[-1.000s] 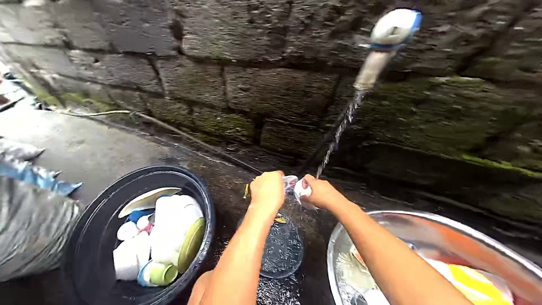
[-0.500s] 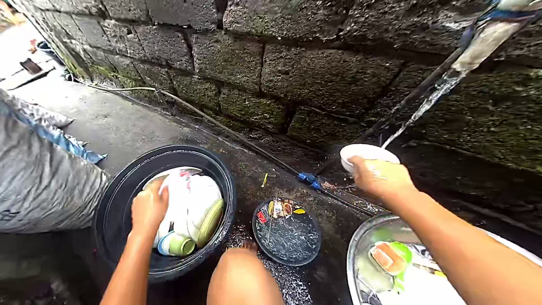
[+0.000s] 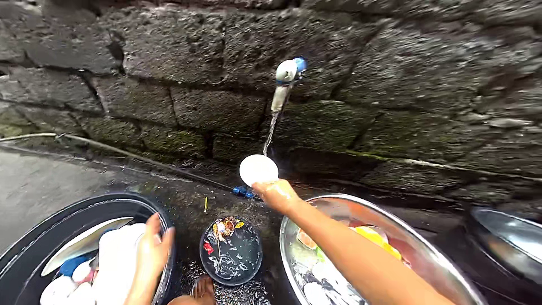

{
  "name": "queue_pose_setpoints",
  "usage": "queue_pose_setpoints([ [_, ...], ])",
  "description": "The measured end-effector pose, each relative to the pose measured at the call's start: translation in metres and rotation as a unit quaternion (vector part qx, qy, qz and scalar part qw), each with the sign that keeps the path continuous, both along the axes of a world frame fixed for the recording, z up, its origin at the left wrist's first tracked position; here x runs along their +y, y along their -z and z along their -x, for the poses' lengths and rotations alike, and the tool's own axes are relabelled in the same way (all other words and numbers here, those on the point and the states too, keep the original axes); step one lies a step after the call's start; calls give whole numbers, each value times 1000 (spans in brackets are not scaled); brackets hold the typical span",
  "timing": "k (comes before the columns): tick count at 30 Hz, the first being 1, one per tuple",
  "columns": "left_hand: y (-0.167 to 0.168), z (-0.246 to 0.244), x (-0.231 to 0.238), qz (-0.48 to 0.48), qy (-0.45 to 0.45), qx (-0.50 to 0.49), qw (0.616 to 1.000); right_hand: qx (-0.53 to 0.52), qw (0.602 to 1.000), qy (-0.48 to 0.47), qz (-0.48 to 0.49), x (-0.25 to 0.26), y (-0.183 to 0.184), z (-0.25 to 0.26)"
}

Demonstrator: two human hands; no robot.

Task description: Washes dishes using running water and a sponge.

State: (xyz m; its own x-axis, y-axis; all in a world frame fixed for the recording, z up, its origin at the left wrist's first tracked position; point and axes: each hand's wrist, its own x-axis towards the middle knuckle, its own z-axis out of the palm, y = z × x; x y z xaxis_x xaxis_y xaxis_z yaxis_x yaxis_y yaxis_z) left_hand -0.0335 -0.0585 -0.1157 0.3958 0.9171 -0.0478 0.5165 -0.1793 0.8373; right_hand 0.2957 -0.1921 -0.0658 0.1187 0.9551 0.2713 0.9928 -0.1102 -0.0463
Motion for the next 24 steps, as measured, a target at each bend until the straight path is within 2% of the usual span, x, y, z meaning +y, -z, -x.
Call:
queue_pose_setpoints([
  [1,-19,-46,-9,61,48,-85,993,7,1000,-14,-26,0,-2,2],
  [3,-47,-116,-30,216,124,-210,946,17,997,-34,-74,2,-9,12],
  [5,-59,-161,-45,358,120,-294,878,39,996,-20,-79,0,-21,29],
  [6,-64,-176,-50,400,101,-325,851,65,997,6,-43,0,-30,41],
  [8,-71,-195,-60,398,83,-395,824,146,987,53,41,0,-46,62],
  [10,-69,-207,-65,363,59,-453,812,220,970,53,91,-2,-50,69],
  [13,-63,-216,-62,366,-7,-451,814,198,972,-60,111,-16,-41,43],
  [15,-65,-215,-60,406,-38,-418,812,154,977,-88,117,-21,-42,13],
  [17,-68,-216,-60,447,-35,-416,791,116,989,-65,64,-20,-48,-17],
  [19,-70,-220,-61,468,-22,-415,780,160,987,5,23,-11,-61,-34],
  [22,-75,-228,-70,492,-3,-394,776,265,952,114,98,10,-84,-39],
  [24,-80,-232,-76,506,6,-389,770,213,957,140,141,21,-89,-34],
])
